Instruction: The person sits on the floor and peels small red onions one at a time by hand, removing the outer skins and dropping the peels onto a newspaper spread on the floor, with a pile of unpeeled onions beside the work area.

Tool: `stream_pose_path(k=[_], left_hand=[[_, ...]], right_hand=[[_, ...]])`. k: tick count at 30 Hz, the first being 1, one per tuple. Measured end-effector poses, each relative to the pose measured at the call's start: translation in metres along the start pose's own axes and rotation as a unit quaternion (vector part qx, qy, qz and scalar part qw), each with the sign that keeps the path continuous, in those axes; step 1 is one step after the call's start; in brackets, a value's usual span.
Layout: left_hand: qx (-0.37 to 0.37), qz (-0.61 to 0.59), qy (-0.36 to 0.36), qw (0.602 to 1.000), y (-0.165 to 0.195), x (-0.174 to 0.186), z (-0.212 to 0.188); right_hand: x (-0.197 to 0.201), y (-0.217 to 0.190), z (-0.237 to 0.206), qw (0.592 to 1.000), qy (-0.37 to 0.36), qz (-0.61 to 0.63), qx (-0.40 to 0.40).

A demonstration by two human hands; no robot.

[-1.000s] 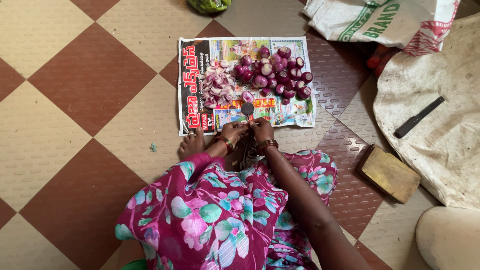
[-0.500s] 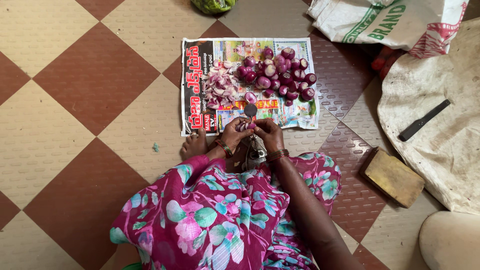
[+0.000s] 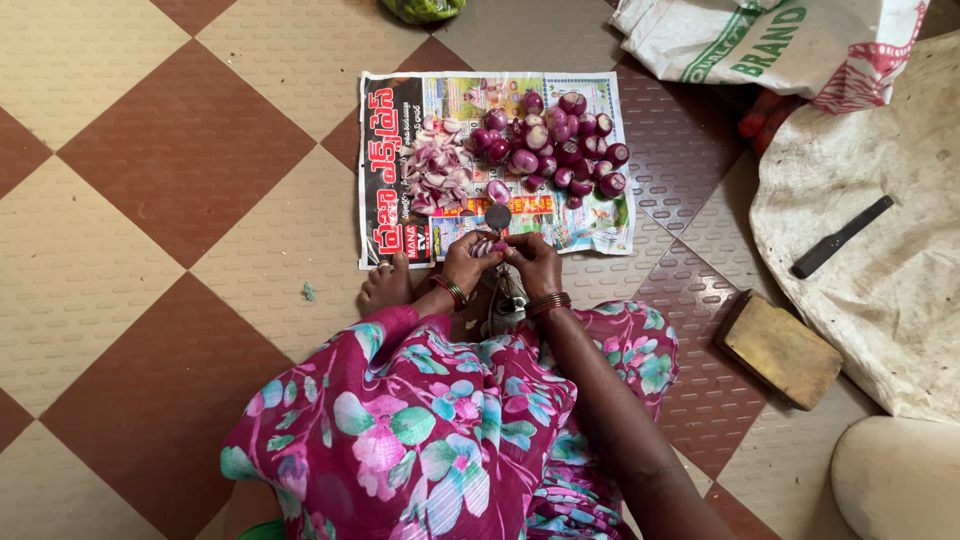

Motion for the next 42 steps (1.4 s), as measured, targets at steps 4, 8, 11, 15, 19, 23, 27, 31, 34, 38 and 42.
stream_pose_path(k=[4,8,11,15,19,23,27,31,34,38,42], left_hand=[[0.006,0.037,0.011,0.999,0.006,-0.002,0.002],[0.057,-0.008,0.034,0.998,0.002,0.000,0.007],[0.099,-0.056,0.043,0.993,-0.004,0.001,0.008],[0.138,-0.124,0.041,0.982,-0.011,0.000,0.002],[0.128,-0.196,-0.013,0.972,-0.005,-0.003,-0.006],[0.076,-0.188,-0.053,0.978,0.001,0.000,-0.012],[0.015,-0.127,-0.058,0.990,-0.002,0.004,-0.009],[-0.011,-0.080,-0.045,0.996,-0.008,0.006,-0.006],[-0.009,-0.037,-0.032,0.999,-0.009,0.006,-0.004],[-0.002,-0.013,-0.004,1.000,-0.008,0.004,-0.001],[0.021,0.002,0.022,1.000,-0.007,0.003,0.002]], right_hand=[[-0.002,-0.007,0.004,0.999,0.021,0.005,-0.030],[-0.004,-0.015,0.009,0.998,0.035,-0.030,-0.053],[-0.008,-0.014,0.013,0.992,0.048,-0.062,-0.099],[-0.008,-0.006,0.011,0.957,0.074,-0.196,-0.200],[-0.003,0.001,0.004,0.996,0.026,0.028,-0.085],[0.001,0.003,-0.004,0.995,-0.011,0.085,-0.056],[0.001,0.003,-0.005,0.996,-0.021,0.068,-0.047],[0.002,0.003,-0.003,0.997,-0.016,0.063,-0.040],[0.003,0.004,-0.001,0.998,-0.004,0.054,-0.042],[0.002,0.003,0.000,0.998,0.017,0.047,-0.046],[0.000,-0.001,0.002,0.998,0.032,0.019,-0.048]])
Point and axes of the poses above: each hand's wrist, its own z-axis towards the middle knuckle, its own x-axis out of the back of the hand, y = z × x, the point moved 4 cm from there along z, towards the middle knuckle, and after that the axes turned 13 degrees about -y, right-handed, at the moved point
